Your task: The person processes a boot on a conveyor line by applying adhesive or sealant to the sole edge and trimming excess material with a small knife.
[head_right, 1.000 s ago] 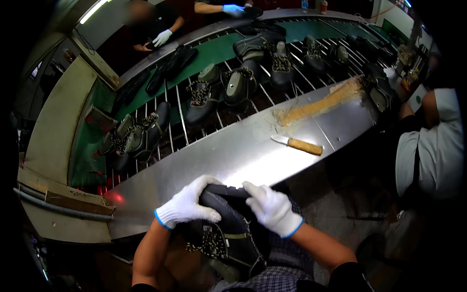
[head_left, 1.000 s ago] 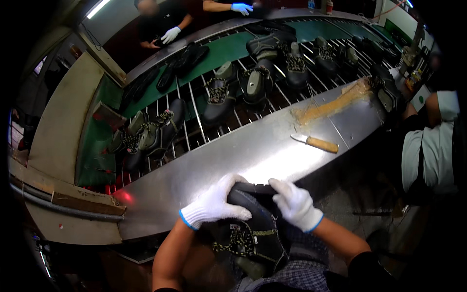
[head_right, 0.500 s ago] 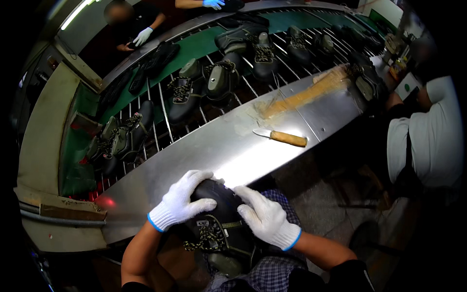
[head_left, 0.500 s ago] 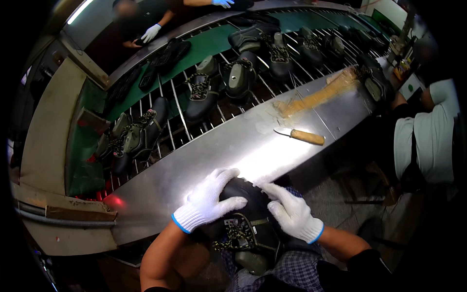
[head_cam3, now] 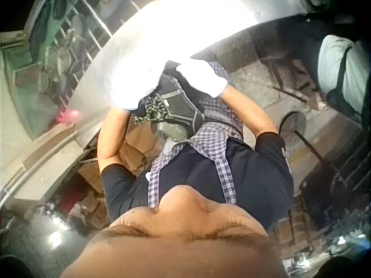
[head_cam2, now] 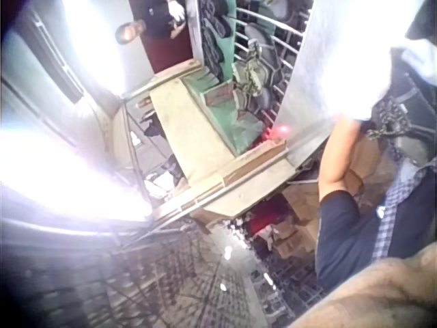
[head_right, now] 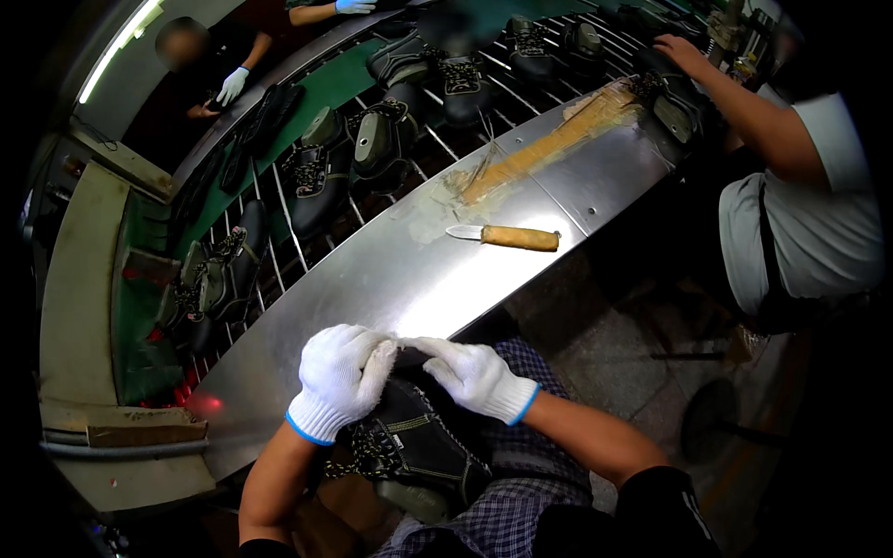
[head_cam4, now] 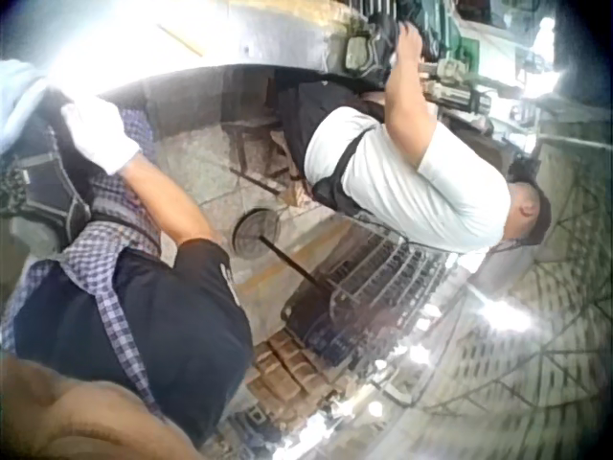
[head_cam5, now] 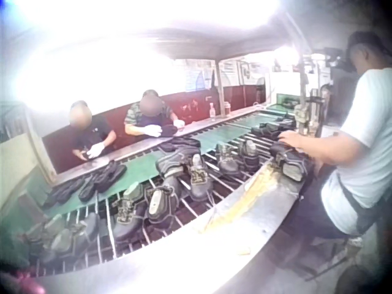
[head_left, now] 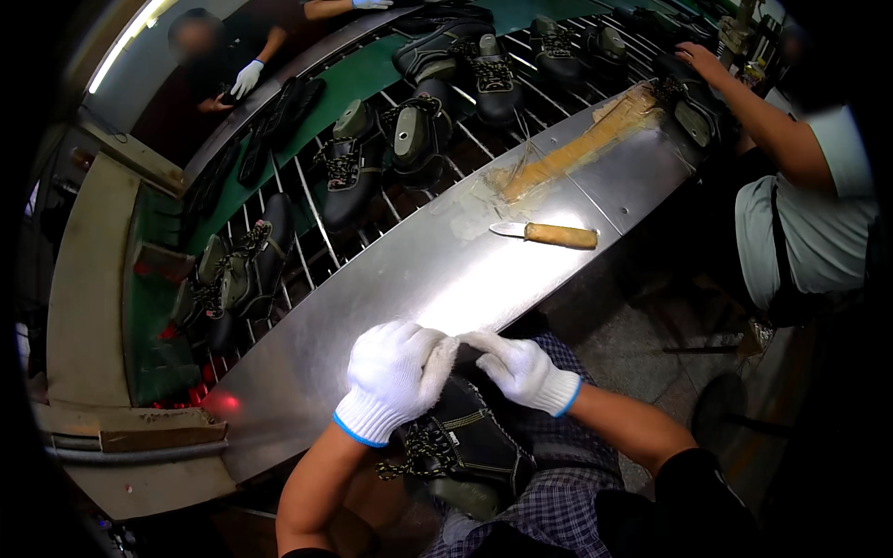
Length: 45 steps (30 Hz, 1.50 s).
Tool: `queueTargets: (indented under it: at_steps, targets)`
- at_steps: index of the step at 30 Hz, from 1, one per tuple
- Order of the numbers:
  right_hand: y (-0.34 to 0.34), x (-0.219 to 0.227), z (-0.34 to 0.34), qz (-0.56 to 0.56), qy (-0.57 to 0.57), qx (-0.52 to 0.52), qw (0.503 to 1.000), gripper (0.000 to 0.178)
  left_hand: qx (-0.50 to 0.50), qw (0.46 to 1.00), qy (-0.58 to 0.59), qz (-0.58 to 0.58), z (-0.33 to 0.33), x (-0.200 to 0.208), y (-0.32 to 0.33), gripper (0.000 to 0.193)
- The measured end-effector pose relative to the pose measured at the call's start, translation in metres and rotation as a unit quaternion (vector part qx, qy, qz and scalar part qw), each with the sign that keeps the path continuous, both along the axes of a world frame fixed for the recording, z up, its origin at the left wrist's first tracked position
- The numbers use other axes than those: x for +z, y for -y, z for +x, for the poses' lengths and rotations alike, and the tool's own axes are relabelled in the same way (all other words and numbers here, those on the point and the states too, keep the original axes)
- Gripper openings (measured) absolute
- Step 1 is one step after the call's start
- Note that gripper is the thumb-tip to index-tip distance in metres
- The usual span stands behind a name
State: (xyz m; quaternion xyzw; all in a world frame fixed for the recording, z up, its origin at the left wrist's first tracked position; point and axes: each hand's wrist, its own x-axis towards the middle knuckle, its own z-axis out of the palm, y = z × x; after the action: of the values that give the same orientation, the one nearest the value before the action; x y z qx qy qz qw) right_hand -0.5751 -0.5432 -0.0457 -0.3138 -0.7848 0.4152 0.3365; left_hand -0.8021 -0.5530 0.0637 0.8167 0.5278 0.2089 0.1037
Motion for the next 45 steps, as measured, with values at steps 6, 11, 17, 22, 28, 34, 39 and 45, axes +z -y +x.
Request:
queueTargets:
  at_steps: [6, 11, 17, 22, 28, 34, 39, 45]
  targets:
    - [0.054, 0.062, 0.016, 0.058, 0.145, 0.026, 0.987, 0.072, 0.004, 0.998, 0.019, 0.068, 0.000, -0.010, 0.003, 0.018]
    - [0.076, 0.070, 0.032, 0.084, 0.120, 0.078, 0.986, 0.084, 0.019, 0.992, 0.072, 0.104, -0.005, -0.015, 0.007, 0.020]
    - [0.055, 0.089, 0.033, 0.020, 0.183, 0.149, 0.971, 0.075, 0.351, 0.651, 0.659, -0.135, -0.020, -0.063, 0.038, 0.046]
    - [0.040, 0.080, 0.011, -0.005, 0.079, 0.003, 0.997, 0.099, 0.273, 0.580, 0.735, -0.220, -0.012, -0.036, 0.048, 0.042]
    - [0.006, 0.128, -0.031, -0.036, 0.062, 0.067, 0.995, 0.113, 0.208, 0.710, 0.656, -0.152, -0.002, -0.003, 0.059, 0.036]
    - [-0.015, 0.123, -0.044, -0.130, -0.012, 0.101, 0.986, 0.058, 0.267, 0.747, 0.608, -0.036, 0.019, 0.007, 0.061, 0.034]
    - [-0.017, 0.154, -0.033, -0.065, 0.078, 0.156, 0.982, 0.061, 0.250, 0.788, 0.562, -0.021, 0.024, 0.008, 0.063, 0.035]
    - [-0.058, 0.184, -0.041, -0.081, 0.174, 0.306, 0.933, 0.062, 0.241, 0.781, 0.575, -0.038, 0.028, 0.008, 0.062, 0.036]
